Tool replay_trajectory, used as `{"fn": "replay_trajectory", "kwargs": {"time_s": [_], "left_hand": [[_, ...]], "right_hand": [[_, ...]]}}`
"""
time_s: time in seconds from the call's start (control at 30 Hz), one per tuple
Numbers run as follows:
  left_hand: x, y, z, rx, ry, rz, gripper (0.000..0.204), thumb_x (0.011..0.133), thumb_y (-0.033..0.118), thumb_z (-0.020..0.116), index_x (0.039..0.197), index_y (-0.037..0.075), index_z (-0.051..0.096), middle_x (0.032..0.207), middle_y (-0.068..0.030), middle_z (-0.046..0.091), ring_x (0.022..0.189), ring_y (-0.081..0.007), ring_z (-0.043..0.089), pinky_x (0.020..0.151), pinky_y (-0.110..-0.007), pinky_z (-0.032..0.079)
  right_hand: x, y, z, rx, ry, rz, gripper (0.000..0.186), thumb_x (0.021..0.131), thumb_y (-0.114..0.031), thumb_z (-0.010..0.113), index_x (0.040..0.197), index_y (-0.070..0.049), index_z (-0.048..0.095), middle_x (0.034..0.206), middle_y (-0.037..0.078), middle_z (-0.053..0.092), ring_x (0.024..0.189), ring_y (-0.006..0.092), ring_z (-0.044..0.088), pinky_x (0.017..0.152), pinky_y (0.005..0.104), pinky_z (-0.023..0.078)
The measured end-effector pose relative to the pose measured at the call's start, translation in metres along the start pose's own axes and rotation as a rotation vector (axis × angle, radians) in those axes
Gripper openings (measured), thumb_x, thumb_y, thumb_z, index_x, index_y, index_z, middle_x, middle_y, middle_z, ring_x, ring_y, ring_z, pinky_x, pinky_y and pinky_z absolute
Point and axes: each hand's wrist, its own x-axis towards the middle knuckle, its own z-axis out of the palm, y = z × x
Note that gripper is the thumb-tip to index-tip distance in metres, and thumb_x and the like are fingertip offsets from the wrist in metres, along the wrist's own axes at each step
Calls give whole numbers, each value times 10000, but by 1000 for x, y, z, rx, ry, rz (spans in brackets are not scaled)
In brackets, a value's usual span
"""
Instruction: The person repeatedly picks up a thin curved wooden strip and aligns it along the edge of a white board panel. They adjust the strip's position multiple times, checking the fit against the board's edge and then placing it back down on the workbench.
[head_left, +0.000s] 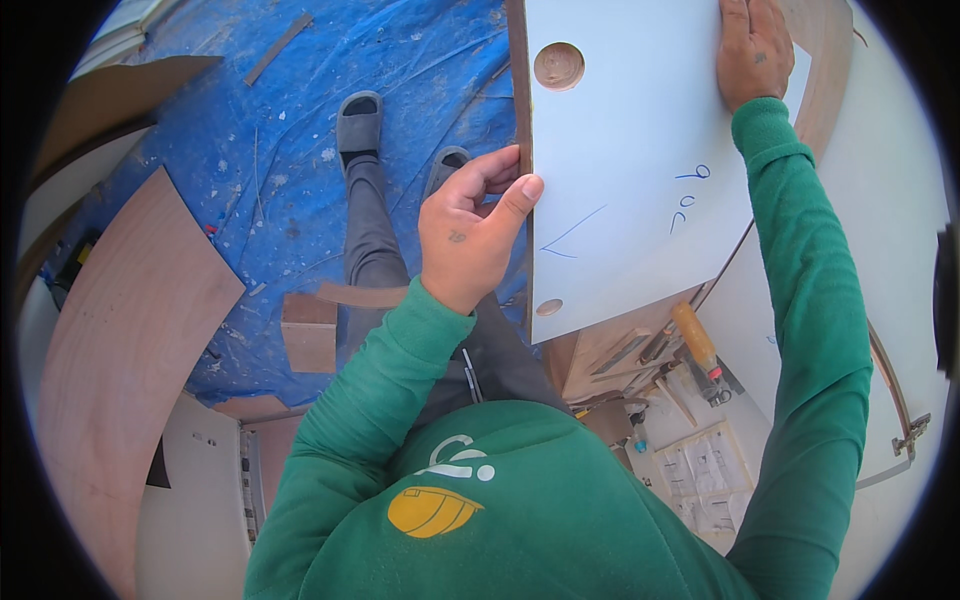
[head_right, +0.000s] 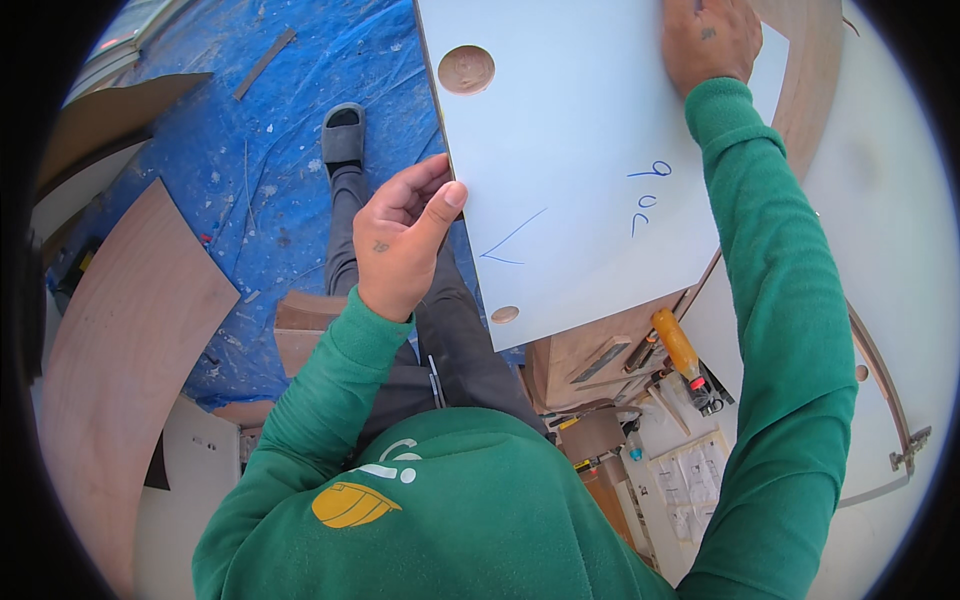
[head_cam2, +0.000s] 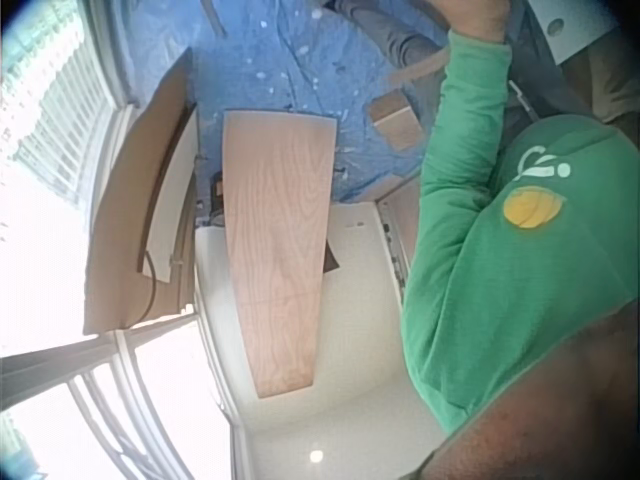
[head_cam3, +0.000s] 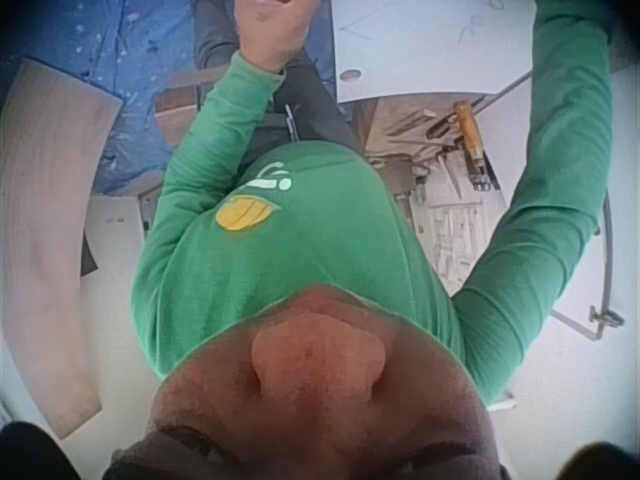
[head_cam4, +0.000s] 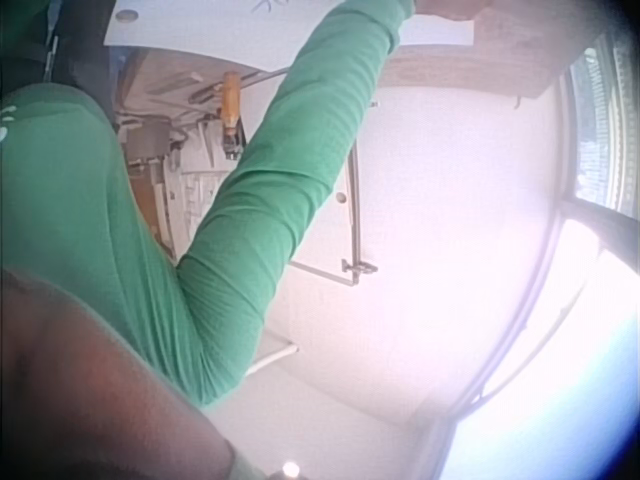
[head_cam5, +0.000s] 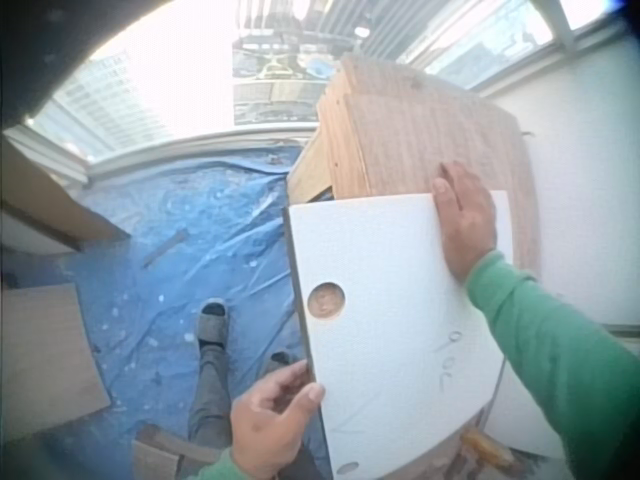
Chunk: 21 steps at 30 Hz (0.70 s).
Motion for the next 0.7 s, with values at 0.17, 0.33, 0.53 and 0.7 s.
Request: {"fn": "replay_trajectory", "kwargs": {"time_s": [0.17, 0.33, 0.53, 0.7], "left_hand": [[1, 0, 0, -29, -5, -6, 528, 956, 235, 793, 1313, -118, 630, 1169, -180, 738, 1079, -194, 703, 946, -316, 572], [1, -1, 2, -81, 1, -8, 531, 954, 235, 797, 1316, -116, 630, 1166, -179, 738, 1079, -192, 704, 950, -315, 571], [1, -2, 2, -82, 0, -11, 536, 954, 235, 798, 1322, -113, 626, 1173, -179, 734, 1082, -193, 701, 953, -315, 571], [0, -6, 4, -117, 4, -10, 533, 956, 228, 796, 1331, -109, 622, 1179, -173, 731, 1083, -194, 700, 955, -315, 572]], "right_hand": [[-2, 0, 0, -1, -11, 5, 626, 1085, -447, 407, 1501, 9, 506, 1588, 233, 452, 1502, 386, 356, 1276, 444, 207], [-1, -2, -1, 3, -31, 16, 645, 1085, -465, 391, 1516, 5, 488, 1603, 230, 432, 1515, 384, 336, 1281, 447, 192], [-1, -4, -2, -12, -43, 37, 654, 1087, -474, 379, 1528, -2, 475, 1615, 220, 419, 1523, 376, 324, 1283, 447, 187], [-2, -7, -4, 6, -53, 49, 649, 1086, -469, 380, 1528, -3, 476, 1614, 218, 422, 1524, 376, 323, 1283, 447, 189]]}}
